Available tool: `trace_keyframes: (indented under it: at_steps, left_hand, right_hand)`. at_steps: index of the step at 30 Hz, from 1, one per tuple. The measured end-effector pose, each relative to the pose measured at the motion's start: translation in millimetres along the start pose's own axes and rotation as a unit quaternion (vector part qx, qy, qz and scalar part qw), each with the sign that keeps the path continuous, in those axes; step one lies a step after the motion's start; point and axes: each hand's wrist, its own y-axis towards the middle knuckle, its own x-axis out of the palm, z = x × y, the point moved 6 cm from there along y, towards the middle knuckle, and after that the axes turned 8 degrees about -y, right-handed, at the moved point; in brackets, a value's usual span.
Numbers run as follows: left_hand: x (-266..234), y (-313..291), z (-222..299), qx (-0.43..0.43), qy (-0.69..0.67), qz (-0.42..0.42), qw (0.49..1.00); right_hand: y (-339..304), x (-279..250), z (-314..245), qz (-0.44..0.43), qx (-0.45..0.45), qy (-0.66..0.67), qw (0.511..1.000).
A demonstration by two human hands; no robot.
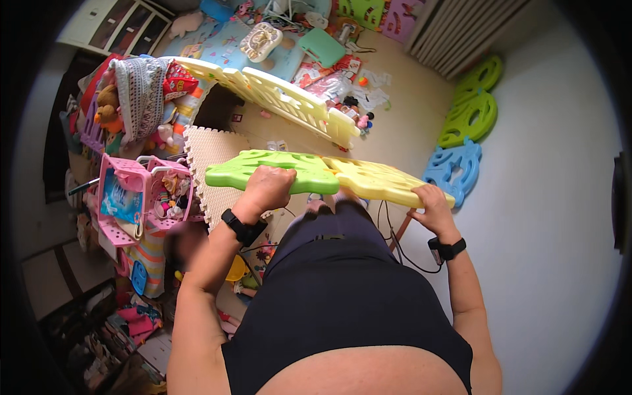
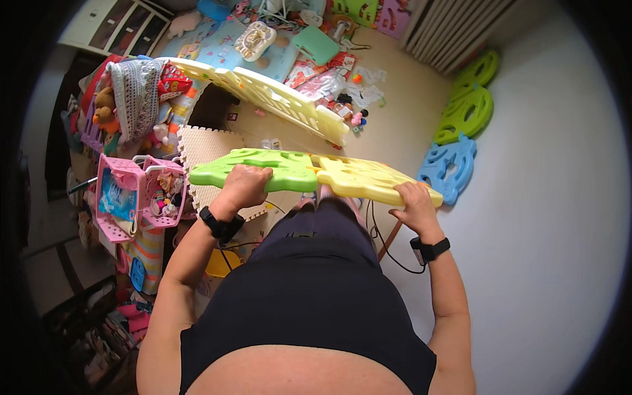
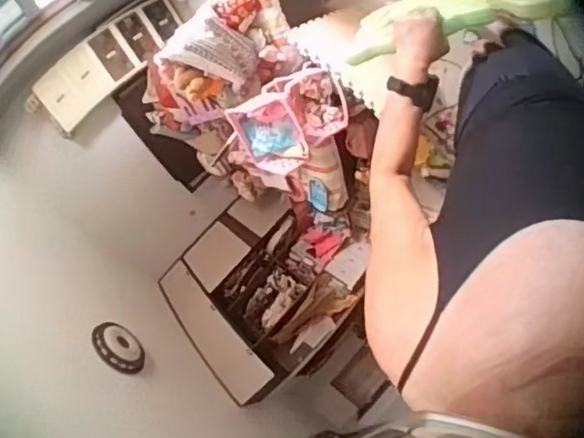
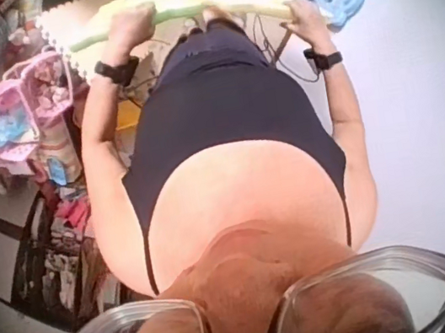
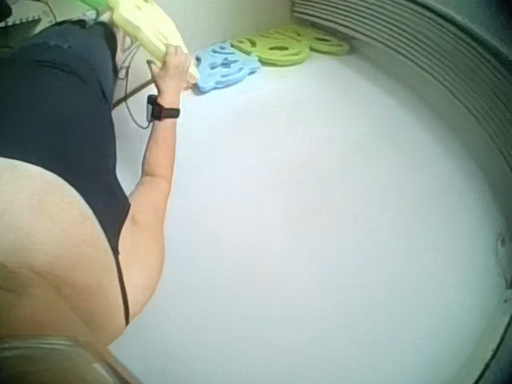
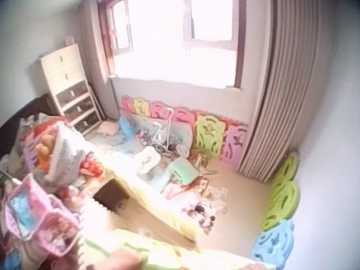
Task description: The person assembles a plastic playpen by connecting multiple colorful interlocking panels. They pick up panels from the floor, align the connectors, and secure them together to form a play area.
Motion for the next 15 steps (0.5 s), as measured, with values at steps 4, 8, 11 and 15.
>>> trace_keyframes:
  at_steps: [4, 8, 11, 15]
  left_hand:
    - [-4.7, -1.4, 10.2, 0.002, 0.000, 0.029, 1.000]
    - [-6.1, -14.7, 6.7, -0.037, -0.041, 0.094, 0.994]
    - [8.8, -27.4, -11.6, -0.103, -0.042, 0.084, 0.990]
    - [23.6, -65.0, -42.9, -0.157, -0.069, 0.128, 0.977]
  right_hand:
    - [1.6, 17.2, 27.6, 0.052, -0.019, 0.018, 0.998]
    - [5.0, 8.7, 19.0, 0.070, -0.049, 0.051, 0.995]
    - [18.4, 0.1, 3.9, 0.091, -0.069, 0.038, 0.993]
    - [40.8, -5.3, -23.4, 0.075, -0.086, 0.021, 0.993]
